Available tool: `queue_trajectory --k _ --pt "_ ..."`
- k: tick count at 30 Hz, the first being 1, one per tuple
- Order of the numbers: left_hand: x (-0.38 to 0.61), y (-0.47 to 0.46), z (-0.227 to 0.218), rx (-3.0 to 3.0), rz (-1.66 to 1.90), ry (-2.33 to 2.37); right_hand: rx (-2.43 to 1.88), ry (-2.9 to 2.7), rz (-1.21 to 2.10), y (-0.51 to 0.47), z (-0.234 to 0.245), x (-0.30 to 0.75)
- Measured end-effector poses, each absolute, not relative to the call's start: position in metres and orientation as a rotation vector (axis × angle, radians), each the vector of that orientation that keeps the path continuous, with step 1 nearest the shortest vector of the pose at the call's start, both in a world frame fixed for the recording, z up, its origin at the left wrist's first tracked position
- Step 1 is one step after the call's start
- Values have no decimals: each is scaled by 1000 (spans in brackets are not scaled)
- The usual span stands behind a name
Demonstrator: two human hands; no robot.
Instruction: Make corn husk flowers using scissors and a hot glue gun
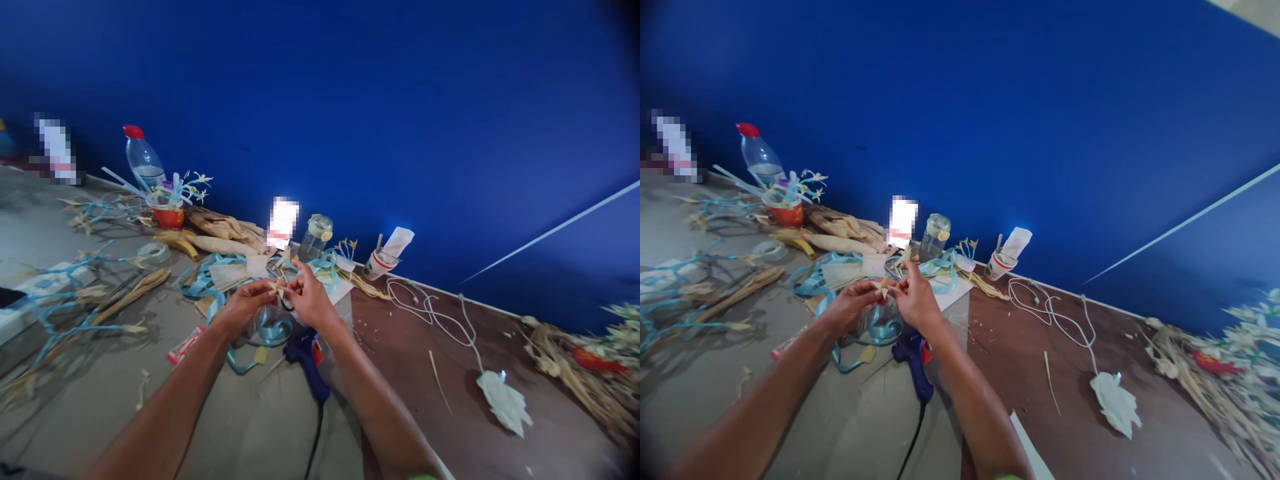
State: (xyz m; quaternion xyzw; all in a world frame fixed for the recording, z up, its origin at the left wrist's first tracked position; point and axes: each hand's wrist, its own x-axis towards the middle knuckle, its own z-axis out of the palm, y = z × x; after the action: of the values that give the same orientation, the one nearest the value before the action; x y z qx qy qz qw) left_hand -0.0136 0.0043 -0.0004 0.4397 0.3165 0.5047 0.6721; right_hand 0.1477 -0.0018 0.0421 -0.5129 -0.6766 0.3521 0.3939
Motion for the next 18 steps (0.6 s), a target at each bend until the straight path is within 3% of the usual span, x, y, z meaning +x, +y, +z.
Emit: queue_trajectory --k 18 --pt "-12 5 3 771 1340 724 -1268 -1567 1060 -3 43 153"
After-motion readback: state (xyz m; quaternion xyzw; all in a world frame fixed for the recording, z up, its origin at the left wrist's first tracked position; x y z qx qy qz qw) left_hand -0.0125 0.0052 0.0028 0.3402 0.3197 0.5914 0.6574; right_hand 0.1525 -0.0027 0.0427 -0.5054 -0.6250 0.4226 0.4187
